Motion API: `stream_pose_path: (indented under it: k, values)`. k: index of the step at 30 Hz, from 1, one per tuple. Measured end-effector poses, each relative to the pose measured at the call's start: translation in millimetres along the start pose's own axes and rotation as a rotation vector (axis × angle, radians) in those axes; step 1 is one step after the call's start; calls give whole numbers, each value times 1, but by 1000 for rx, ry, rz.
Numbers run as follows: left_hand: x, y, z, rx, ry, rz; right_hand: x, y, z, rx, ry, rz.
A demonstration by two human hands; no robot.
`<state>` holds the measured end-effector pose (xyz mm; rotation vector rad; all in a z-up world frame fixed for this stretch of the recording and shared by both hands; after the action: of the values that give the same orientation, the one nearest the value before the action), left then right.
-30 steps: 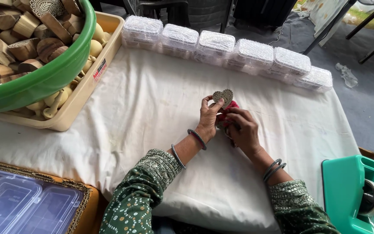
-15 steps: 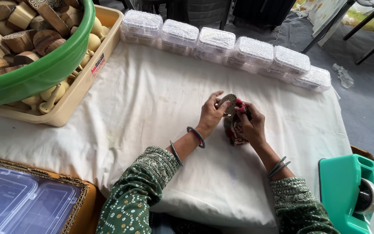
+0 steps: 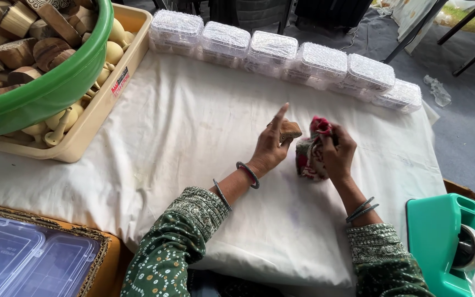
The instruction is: The person wraps a small object in bubble wrap and secures it with tape. They then pick up wooden stamps from a green bowl and wipe them with a patterned cloth.
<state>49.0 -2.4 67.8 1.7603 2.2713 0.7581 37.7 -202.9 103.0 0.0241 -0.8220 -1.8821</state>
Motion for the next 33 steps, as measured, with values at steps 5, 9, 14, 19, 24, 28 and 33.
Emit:
stream_pose_path:
  k: [5, 9, 14, 19, 24, 28, 33]
  values:
    - [-21, -18, -8, -243, 179, 118, -18, -24, 47, 454, -40, 83]
    - [-17, -13, -4, -153, 251, 152, -21, -48, 123, 768, -122, 97]
    - [-11, -3, -5, -104, -21, 72, -36, -20, -33, -85, 63, 217]
    - [-11, 2, 24, 296, -197, 119, -20, -14, 1, 53, 17, 111]
    - [-33, -8, 70, 574, -427, 208, -9, -19, 61, 327, -6, 37]
    - [-31, -4, 41, 281, -396, 277, -33, -39, 88, 563, -129, 228]
    - [-25, -2, 44, 210, -135, 217, -38, -43, 87, 647, -129, 297]
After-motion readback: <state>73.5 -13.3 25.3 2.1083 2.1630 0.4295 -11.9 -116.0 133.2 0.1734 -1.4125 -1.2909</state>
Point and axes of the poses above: each hand's wrist, its own y-axis towards the middle knuckle, its own x-axis out of the back of the hand, z = x × y, the point moved 10 cm from there along y, towards the middle knuckle, and after that the axes turned 10 degrees about -z, right-handed, at the moved point
